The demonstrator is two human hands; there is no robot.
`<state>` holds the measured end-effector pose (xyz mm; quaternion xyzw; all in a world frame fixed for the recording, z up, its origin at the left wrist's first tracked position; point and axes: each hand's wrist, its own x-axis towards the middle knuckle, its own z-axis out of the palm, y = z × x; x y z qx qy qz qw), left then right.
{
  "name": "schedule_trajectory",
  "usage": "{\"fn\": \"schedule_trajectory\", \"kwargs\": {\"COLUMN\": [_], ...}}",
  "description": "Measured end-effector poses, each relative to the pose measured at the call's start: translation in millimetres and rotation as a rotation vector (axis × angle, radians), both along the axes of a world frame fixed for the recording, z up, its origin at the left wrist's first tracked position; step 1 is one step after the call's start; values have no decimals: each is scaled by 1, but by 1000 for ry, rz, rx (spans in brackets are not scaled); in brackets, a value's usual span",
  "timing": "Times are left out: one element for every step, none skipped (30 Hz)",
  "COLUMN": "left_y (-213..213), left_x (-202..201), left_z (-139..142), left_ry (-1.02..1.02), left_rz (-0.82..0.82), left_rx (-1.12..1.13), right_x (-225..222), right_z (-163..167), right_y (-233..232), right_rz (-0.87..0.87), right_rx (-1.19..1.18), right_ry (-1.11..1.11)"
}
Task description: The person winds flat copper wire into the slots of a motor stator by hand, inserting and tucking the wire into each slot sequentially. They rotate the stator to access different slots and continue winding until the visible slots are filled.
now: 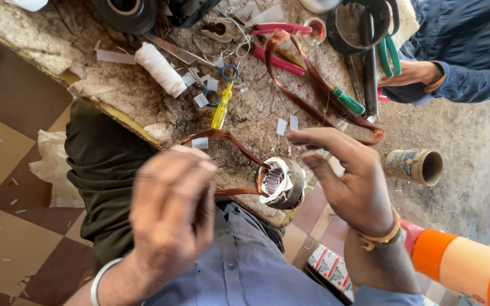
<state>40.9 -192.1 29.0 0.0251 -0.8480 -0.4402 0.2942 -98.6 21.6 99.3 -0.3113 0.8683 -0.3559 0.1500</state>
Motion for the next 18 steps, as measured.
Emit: {"fn": "schedule_trajectory", "kwargs": {"left_y": [3, 7, 12, 18, 24, 32, 39, 47, 54, 60, 67, 75, 82, 88, 93, 99, 105, 109], "left_x": [-2, -5, -10, -17, -24, -30, -36, -42, -45, -49, -53, -55, -57, -58, -59, -62, -64, -64], "left_z": [1, 1, 0, -3, -5, -7, -9, -11, -12, -14, -15, -17, -18, -20, -20, -23, -25, -25], "left_ry": [1, 2, 1, 0, -1, -26, -52, -78, -86, -93, -104, -112, -123, -135, -137, -130, -121, -120], "left_rz": [-143, -288, -370, -455, -545, -571, -601, -633, -642, -650, -658, -657, -654, -648, -646, -641, -632, -630], "left_rx": [-24, -49, -96, -144, -193, -184, -180, -176, -187, -200, -212, -213, -212, -215, -229, -241, -250, -252], "right_x": [8, 15, 21, 26, 30, 34, 37, 41, 44, 46, 48, 49, 49, 47, 45, 39, 34, 30], "right_z": [-5, -12, -20, -31, -43, -52, -61, -69, -76, -81, -86, -90, -94, -98, -102, -106, -110, -112], "right_y": [13, 26, 39, 50, 61, 74, 86, 97, 107, 117, 126, 135, 143, 149, 155, 161, 166, 170], "right_rz": [-87, -175, -266, -336, -410, -488, -462, -440, -418, -346, -273, -212, -149, -83, -4, 80, 167, 203], "right_rx": [-64, -129, -195, -275, -358, -442, -393, -345, -296, -290, -282, -271, -259, -251, -277, -298, -316, -315], "right_ry": [52, 104, 155, 121, 89, 59, 60, 62, 65, 115, 161, 183, 202, 220, 231, 250, 271, 289]}}
